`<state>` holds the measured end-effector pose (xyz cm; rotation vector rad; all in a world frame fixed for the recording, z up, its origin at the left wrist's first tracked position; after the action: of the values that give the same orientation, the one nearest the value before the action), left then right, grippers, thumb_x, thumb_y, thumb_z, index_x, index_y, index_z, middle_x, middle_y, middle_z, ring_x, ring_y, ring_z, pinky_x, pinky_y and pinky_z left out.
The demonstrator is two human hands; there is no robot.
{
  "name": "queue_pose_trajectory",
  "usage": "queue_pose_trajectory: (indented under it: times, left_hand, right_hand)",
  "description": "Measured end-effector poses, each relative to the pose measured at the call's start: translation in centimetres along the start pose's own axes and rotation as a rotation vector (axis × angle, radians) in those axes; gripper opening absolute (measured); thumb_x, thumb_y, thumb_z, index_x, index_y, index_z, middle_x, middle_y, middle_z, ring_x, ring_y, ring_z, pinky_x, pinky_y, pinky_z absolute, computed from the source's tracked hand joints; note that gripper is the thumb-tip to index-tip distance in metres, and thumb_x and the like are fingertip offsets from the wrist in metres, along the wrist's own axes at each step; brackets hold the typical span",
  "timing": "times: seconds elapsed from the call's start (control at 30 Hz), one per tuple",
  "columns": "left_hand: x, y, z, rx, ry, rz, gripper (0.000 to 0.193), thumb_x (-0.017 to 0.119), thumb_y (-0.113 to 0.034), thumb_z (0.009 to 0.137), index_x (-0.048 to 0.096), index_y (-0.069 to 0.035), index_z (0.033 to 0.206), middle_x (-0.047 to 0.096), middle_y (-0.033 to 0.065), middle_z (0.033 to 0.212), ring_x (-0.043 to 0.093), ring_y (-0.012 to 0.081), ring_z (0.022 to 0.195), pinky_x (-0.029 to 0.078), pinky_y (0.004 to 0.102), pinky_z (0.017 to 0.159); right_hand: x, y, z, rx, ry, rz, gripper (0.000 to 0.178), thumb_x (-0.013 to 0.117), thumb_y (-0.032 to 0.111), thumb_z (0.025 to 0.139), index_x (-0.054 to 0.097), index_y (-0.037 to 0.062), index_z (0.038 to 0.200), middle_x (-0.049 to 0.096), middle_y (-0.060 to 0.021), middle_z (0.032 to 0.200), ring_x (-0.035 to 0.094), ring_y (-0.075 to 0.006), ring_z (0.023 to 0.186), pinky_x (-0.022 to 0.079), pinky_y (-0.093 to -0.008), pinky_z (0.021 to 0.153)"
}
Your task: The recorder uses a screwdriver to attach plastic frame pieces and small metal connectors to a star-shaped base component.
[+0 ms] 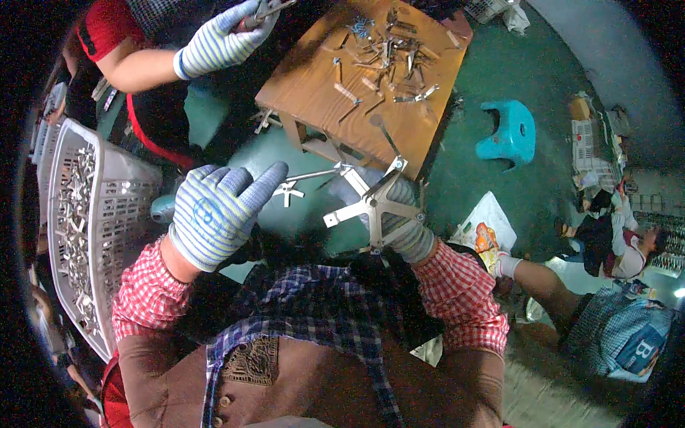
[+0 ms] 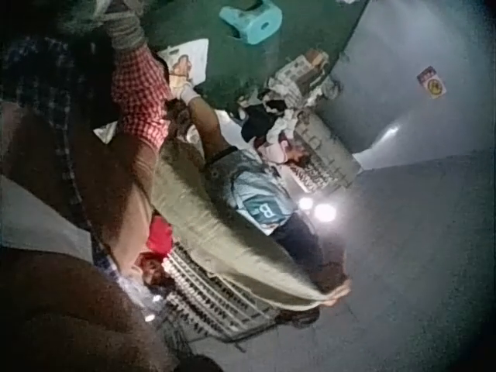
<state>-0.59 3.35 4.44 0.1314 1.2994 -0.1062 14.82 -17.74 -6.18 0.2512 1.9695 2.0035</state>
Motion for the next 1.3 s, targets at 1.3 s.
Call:
queue_pose_trajectory:
  times: [1.3]
  left_hand:
    - [-1.2,-0.2,3.5,-0.17,0.079,-0.524,0.061,0.055,-0.009,0.081,0.043,-0.016,0.141,0.059,0.0142,0.077,0.058,0.0333,0.063,0.048,0.0396,0.059]
  right_hand:
    - [0.5,2.2,2.1,0.01,-0.503,0.183,0.035,0.059,0.019,0.094,0.054,-0.0011,0.123,0.063,-0.0104,0.108,0.063,-0.0131,0.091,0.053,-0.0236,0.078]
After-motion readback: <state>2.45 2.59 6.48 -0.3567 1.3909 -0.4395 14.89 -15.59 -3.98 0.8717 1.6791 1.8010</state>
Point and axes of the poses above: each hand's wrist, its own z-axis towards the middle knuckle, its own x-axis out of the palm, y = z × x, the point moved 3 cm from there along z, towards the middle knuckle
